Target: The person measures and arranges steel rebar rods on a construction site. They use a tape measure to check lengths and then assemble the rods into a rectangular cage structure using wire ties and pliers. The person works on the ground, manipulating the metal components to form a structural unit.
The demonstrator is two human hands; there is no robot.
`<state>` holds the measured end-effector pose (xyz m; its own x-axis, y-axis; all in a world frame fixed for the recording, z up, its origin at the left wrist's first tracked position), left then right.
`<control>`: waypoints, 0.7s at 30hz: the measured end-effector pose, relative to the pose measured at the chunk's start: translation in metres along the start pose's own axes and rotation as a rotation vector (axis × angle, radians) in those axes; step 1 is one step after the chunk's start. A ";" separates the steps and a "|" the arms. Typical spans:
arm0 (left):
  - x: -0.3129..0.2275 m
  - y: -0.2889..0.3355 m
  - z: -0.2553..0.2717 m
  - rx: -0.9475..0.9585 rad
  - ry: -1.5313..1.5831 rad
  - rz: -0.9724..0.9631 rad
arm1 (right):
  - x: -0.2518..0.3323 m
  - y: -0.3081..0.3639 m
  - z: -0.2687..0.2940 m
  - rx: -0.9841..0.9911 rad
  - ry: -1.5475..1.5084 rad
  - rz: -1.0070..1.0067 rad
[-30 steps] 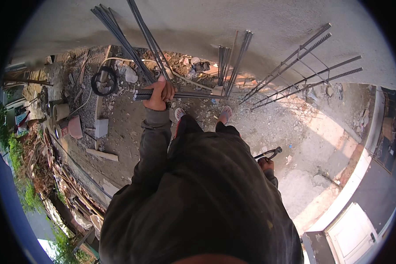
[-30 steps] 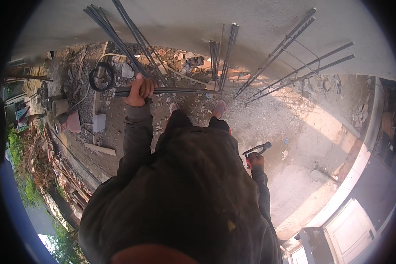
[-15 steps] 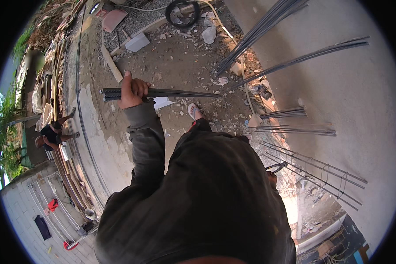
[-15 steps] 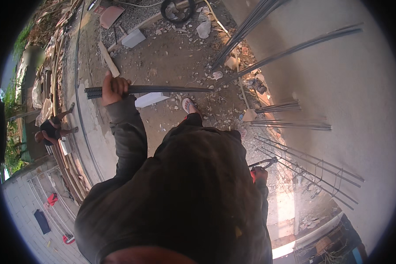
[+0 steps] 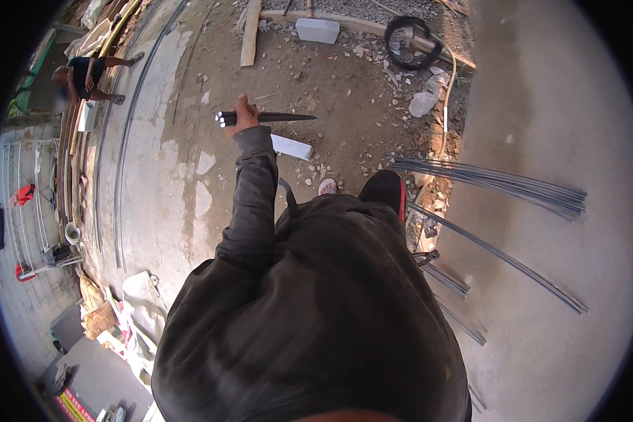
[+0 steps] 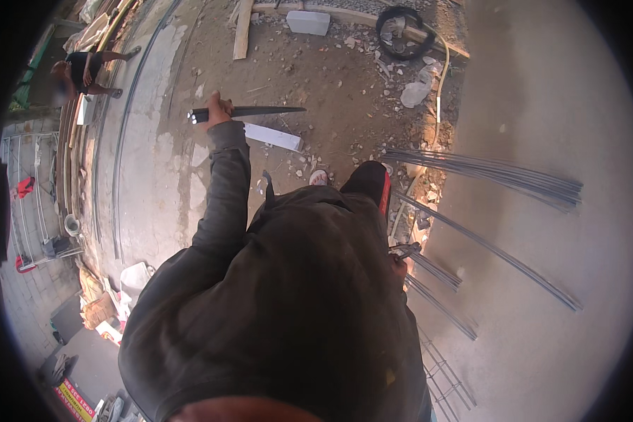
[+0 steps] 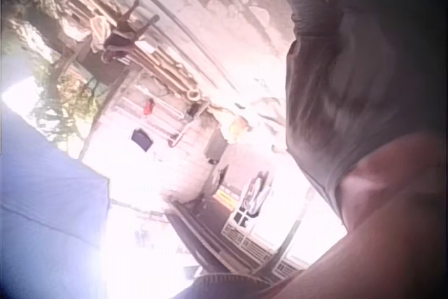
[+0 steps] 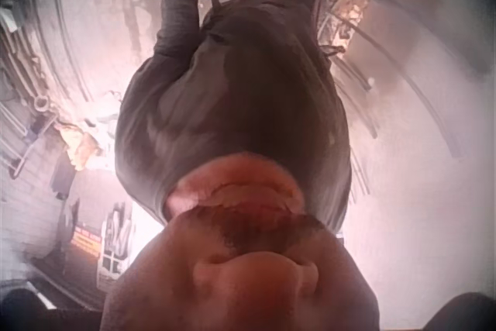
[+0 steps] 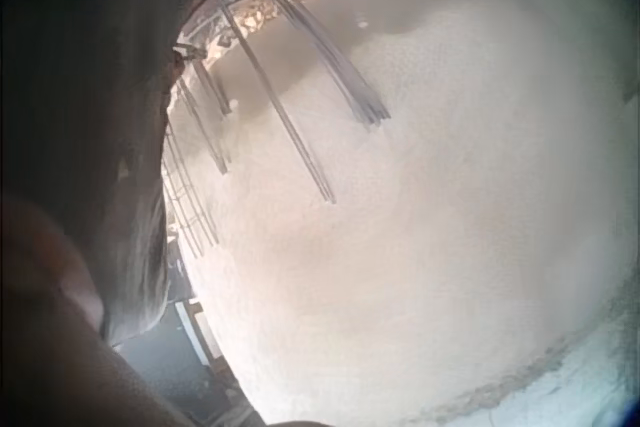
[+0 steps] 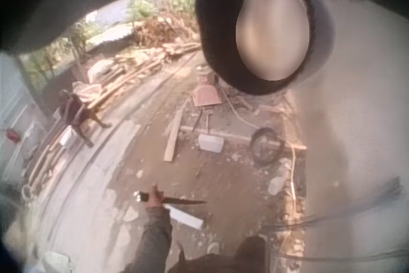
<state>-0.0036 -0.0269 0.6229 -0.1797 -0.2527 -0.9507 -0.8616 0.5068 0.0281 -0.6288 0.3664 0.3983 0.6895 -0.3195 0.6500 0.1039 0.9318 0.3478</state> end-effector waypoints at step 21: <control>0.215 -0.103 -0.013 -0.473 -0.331 0.184 | 0.286 -0.676 0.197 0.375 0.143 -0.293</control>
<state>0.0406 -0.1442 0.4199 -0.2535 0.1126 -0.9608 -0.9617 0.0775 0.2629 -0.6427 -0.3884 0.4822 0.7637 -0.5077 0.3987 0.0613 0.6718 0.7382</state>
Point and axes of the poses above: each hand's wrist, its own y-axis away from the middle knuckle, its own z-axis out of the back of the hand, x = y × z, the point moved 6 cm from there along -y, towards the middle knuckle, and after that the axes turned 3 degrees about y, right-handed, at the moved point
